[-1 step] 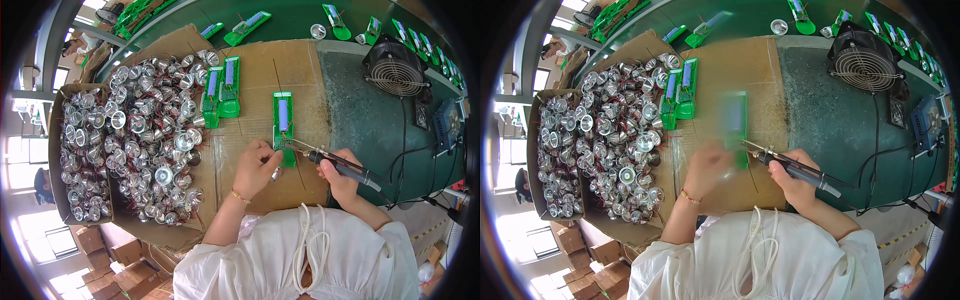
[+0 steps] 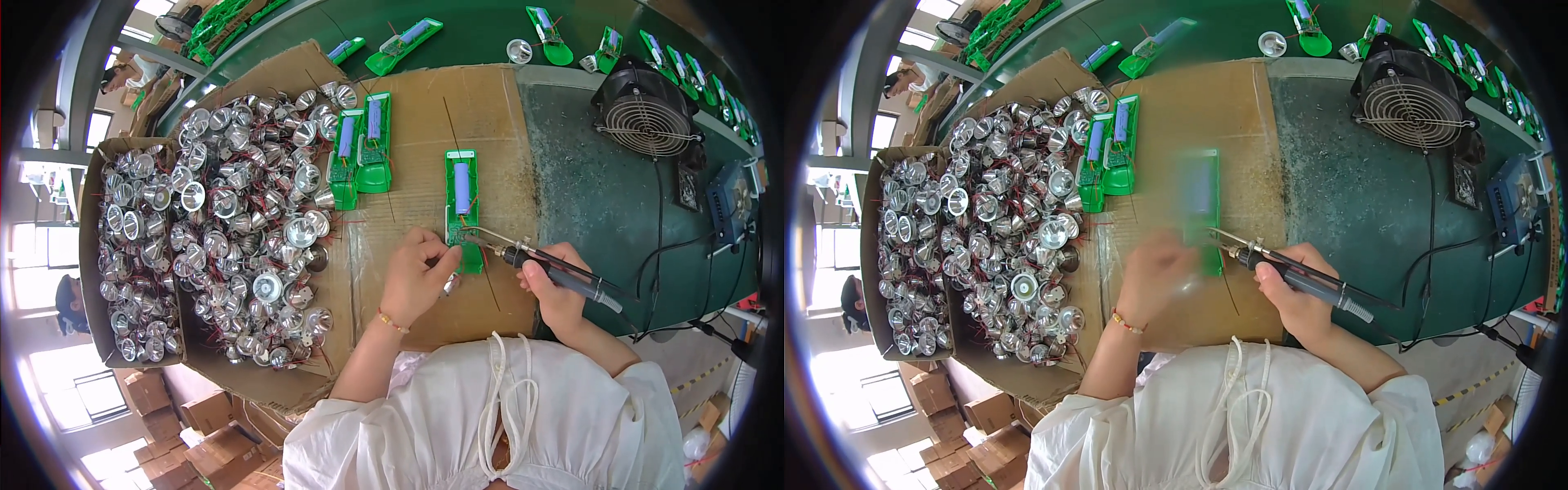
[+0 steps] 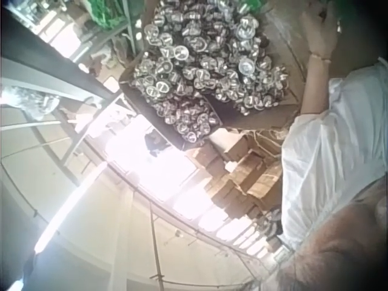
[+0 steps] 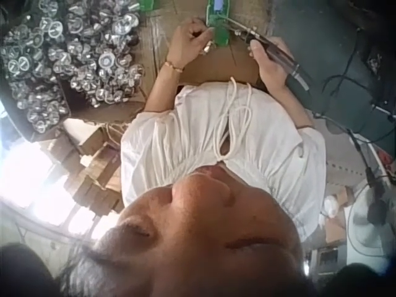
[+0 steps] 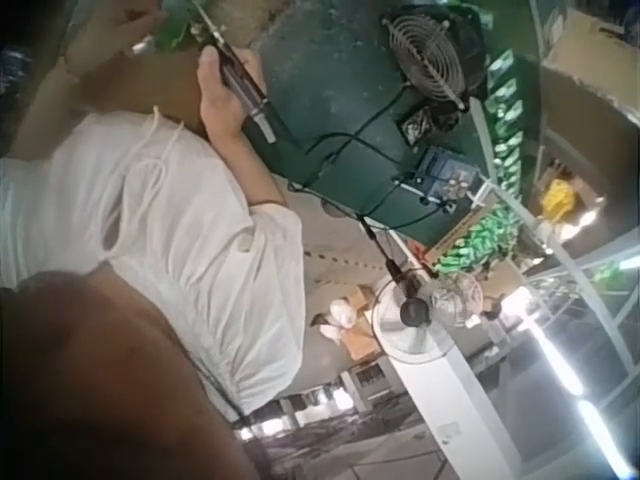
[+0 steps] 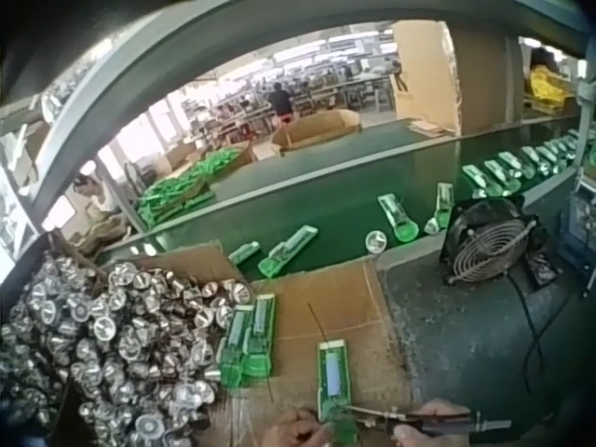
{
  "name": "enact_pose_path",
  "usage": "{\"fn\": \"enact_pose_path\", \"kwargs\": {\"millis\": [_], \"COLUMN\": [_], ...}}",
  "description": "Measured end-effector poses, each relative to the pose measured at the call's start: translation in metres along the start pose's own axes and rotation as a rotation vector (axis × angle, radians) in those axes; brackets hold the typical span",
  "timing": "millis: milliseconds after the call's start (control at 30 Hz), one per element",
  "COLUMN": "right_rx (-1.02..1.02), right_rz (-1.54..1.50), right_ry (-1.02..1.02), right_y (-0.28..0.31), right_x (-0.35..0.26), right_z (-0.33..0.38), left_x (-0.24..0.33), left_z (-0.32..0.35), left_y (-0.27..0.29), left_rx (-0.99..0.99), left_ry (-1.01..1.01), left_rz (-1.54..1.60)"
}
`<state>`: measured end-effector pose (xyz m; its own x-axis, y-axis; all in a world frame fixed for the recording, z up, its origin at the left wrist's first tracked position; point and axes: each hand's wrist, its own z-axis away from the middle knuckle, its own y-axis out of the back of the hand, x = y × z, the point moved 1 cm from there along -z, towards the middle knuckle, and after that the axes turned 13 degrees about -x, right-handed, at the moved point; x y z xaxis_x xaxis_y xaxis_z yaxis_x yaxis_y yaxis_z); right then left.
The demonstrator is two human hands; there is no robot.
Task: The person solders electrical wires onto a circuit board with a soldering iron, working within a light housing on an assembly line.
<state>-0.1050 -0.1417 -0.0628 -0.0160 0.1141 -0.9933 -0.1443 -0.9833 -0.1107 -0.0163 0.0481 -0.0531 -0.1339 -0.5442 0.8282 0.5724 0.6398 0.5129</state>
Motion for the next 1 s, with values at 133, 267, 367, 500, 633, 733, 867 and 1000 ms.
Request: {"fn": "enact_pose_path", "kwargs": {"millis": [133, 267, 367, 500, 633, 733, 867, 1000], "right_rx": [-0.001, -0.029, -0.032, 0.023, 0.063, 0.051, 0.068, 0.127], "right_rz": [-0.005, 0.024, 0.012, -0.104, -0.048, -0.053, -0.061, -0.021], "right_ry": [-0.024, -0.009, 0.000, -0.051, 0.058, 0.031, 0.081, 0.132], "right_y": [-0.001, 0.002, 0.000, 0.001, 0.012, 0.016, 0.025, 0.045], "right_x": [0.000, 0.006, 0.005, 0.001, -0.010, -0.005, 0.010, 0.007], "right_z": [0.000, 0.001, -0.001, -0.004, 0.001, 0.007, 0.005, 0.014], "left_x": [-0.001, -0.002, -0.005, -0.006, 0.000, -0.003, -0.008, 0.024], "left_z": [0.001, -0.001, -0.002, -0.005, -0.008, -0.003, -0.002, 0.017], "left_y": [-0.002, -0.002, -0.002, 0.001, 0.000, 0.001, -0.001, -0.001], "left_rx": [0.006, -0.021, -0.017, -0.008, -0.013, -0.005, -0.005, 0.109], "left_ry": [0.030, 0.030, 0.016, 0.025, 0.001, -0.016, -0.022, 0.008], "left_rz": [0.052, 0.011, 0.003, 0.032, -0.005, -0.095, -0.092, -0.018]}}
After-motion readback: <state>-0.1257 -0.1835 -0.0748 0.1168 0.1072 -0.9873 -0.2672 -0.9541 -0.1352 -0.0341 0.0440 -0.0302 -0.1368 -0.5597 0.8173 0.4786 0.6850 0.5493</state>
